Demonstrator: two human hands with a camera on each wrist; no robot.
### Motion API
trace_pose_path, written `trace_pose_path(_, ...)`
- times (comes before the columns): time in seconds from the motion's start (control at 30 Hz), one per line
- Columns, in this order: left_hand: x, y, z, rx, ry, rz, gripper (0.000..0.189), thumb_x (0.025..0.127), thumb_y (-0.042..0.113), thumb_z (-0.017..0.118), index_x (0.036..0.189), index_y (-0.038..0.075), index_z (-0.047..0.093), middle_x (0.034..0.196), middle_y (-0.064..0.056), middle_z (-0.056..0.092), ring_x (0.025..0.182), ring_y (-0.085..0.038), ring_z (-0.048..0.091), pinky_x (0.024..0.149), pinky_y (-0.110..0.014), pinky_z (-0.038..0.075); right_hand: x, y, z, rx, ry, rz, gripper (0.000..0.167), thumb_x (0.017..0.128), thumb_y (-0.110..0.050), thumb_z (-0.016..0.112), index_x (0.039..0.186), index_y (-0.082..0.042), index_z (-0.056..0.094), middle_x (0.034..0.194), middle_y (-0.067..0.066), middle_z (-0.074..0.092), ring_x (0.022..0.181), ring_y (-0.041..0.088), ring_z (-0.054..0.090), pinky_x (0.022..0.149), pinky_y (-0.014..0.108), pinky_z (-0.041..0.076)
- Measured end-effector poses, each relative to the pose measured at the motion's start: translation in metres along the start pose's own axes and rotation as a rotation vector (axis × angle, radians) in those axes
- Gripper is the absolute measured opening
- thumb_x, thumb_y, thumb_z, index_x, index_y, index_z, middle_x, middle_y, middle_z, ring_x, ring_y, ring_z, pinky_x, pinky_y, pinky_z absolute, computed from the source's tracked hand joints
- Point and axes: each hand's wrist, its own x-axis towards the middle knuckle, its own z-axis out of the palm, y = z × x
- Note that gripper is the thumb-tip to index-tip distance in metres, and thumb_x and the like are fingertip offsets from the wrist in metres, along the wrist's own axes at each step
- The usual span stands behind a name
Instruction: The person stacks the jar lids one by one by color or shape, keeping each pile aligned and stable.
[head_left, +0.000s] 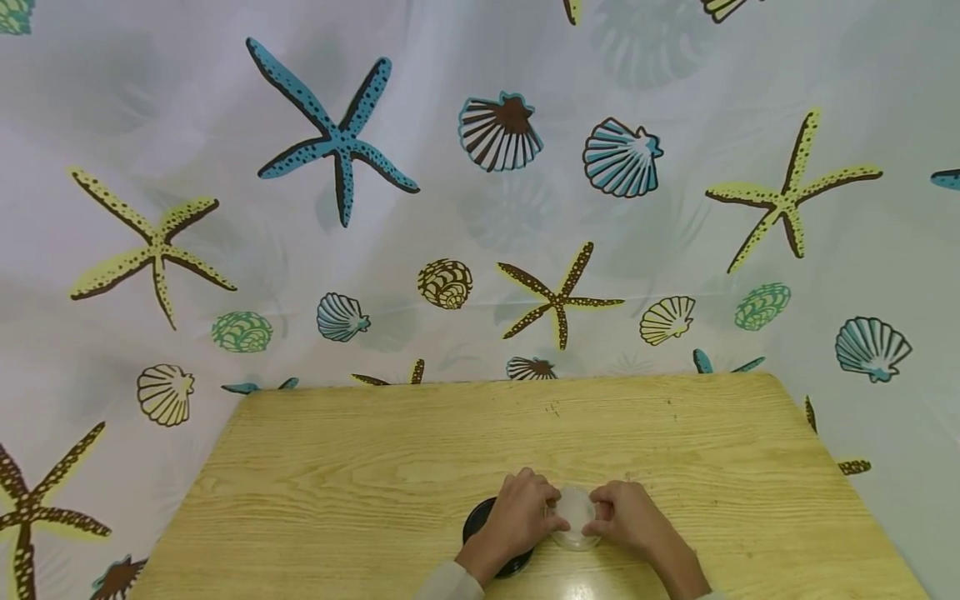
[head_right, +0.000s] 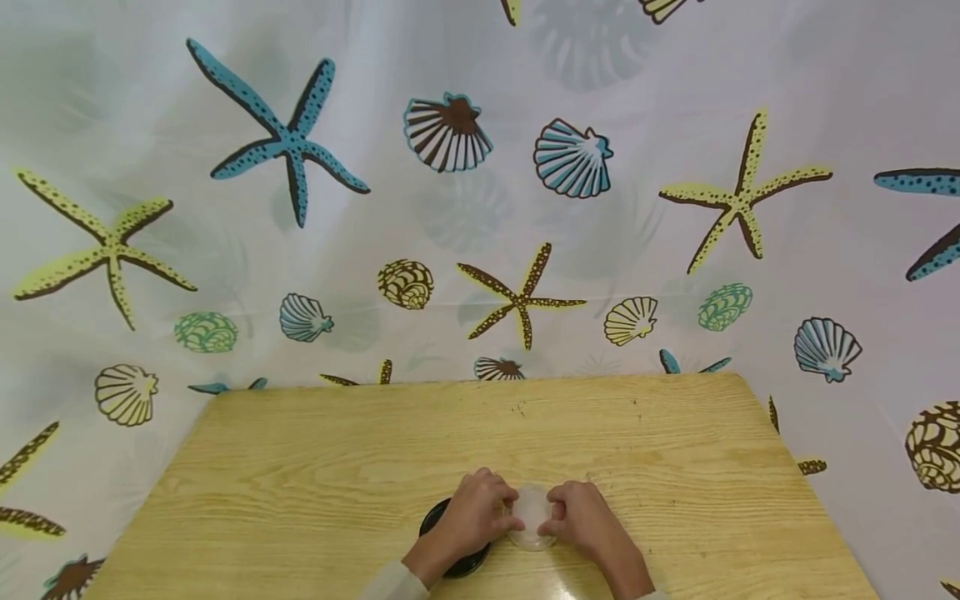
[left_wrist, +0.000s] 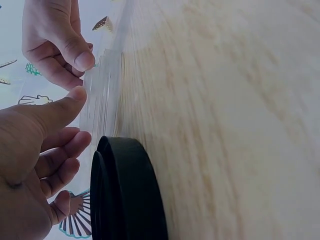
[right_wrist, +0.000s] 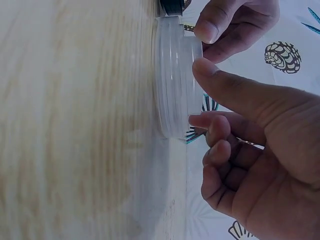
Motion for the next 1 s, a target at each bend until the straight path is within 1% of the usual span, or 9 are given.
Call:
trace_pose_path(0.1, 0.0003, 0.0006, 0.0015, -0.001, -0.001, -0.002, 0.028, 0.071, 0.040, 0.080, 0.086, 0.018, 0.074, 0.074, 0.012, 0.063, 0.065, -0.002, 0.038, 0.063, -0.019, 0.028, 0.0002, 0.0011, 0.0020, -0.027, 0.018, -0.002, 0.024, 0.069, -0.017, 0.083, 0.079, -0.002, 0.067, 0.061, -0.007, 0.043, 0.055, 0.001, 0.036, 0.051, 0.018, 0.031)
trace_pose_path(0.23, 0.0017, 0.0021, 0.0031, -0.006, -0.013, -0.022, 0.029, 0.069, 0.039, 0.081, 0.087, 0.017, 0.075, 0.069, 0.013, 0.059, 0.064, -0.002, 0.037, 0.063, -0.019, 0.027, 0.0007, 0.0023, 0.0047, -0.067, 0.042, -0.010, 0.026, 0.066, -0.018, 0.085, 0.075, -0.004, 0.066, 0.060, -0.008, 0.040, 0.055, 0.001, 0.034, 0.051, 0.018, 0.030)
trace_pose_path(0.37, 0.0015, 0.0026, 0.0030, 0.000, -0.025, -0.040, 0.025, 0.069, 0.040, 0.081, 0.077, 0.019, 0.071, 0.063, 0.014, 0.050, 0.061, -0.004, 0.034, 0.062, -0.021, 0.025, 0.0011, 0.0020, 0.0064, -0.077, 0.044, -0.006, 0.032, 0.066, -0.019, 0.085, 0.087, 0.001, 0.070, 0.061, -0.007, 0.041, 0.055, 0.002, 0.035, 0.051, 0.018, 0.030)
trace_pose_path(0.47, 0.0012, 0.0024, 0.0026, 0.007, -0.026, -0.045, 0.027, 0.068, 0.040, 0.081, 0.068, 0.020, 0.063, 0.059, 0.014, 0.043, 0.059, -0.006, 0.032, 0.061, -0.022, 0.023, 0.0015, 0.0009, 0.0068, -0.078, 0.043, -0.003, 0.035, 0.066, -0.018, 0.085, 0.091, 0.003, 0.071, 0.061, -0.007, 0.042, 0.055, 0.002, 0.035, 0.051, 0.018, 0.031)
trace_pose_path(0.6, 0.0020, 0.0019, 0.0017, 0.016, -0.025, -0.050, 0.031, 0.068, 0.041, 0.081, 0.063, 0.022, 0.058, 0.058, 0.015, 0.041, 0.059, -0.006, 0.031, 0.060, -0.022, 0.021, 0.0019, -0.0008, 0.0058, -0.076, 0.045, 0.006, 0.038, 0.066, -0.018, 0.085, 0.093, 0.005, 0.071, 0.061, -0.007, 0.043, 0.054, 0.002, 0.035, 0.051, 0.018, 0.031)
trace_pose_path(0.7, 0.0029, 0.0017, 0.0016, 0.011, -0.033, -0.056, 0.030, 0.068, 0.041, 0.081, 0.063, 0.022, 0.058, 0.057, 0.014, 0.041, 0.058, -0.006, 0.031, 0.060, -0.022, 0.021, 0.0016, -0.0012, 0.0053, -0.067, 0.039, 0.020, 0.039, 0.067, -0.019, 0.085, 0.094, 0.005, 0.071, 0.061, -0.006, 0.043, 0.054, 0.003, 0.035, 0.050, 0.019, 0.030)
trace_pose_path(0.77, 0.0033, 0.0016, 0.0016, 0.001, -0.042, -0.061, 0.028, 0.068, 0.041, 0.082, 0.065, 0.022, 0.061, 0.058, 0.014, 0.042, 0.059, -0.006, 0.032, 0.061, -0.023, 0.022, 0.0013, -0.0007, 0.0052, -0.062, 0.035, 0.025, 0.039, 0.067, -0.019, 0.085, 0.095, 0.005, 0.071, 0.061, -0.006, 0.043, 0.054, 0.003, 0.035, 0.050, 0.019, 0.030)
trace_pose_path(1.0, 0.0029, 0.0009, 0.0004, -0.016, -0.050, -0.067, 0.026, 0.068, 0.040, 0.082, 0.072, 0.019, 0.067, 0.059, 0.014, 0.045, 0.059, -0.007, 0.033, 0.061, -0.024, 0.023, 0.0006, 0.0010, 0.0054, -0.054, 0.035, 0.009, 0.039, 0.067, -0.020, 0.085, 0.095, 0.003, 0.071, 0.060, -0.006, 0.041, 0.053, 0.002, 0.033, 0.049, 0.018, 0.028)
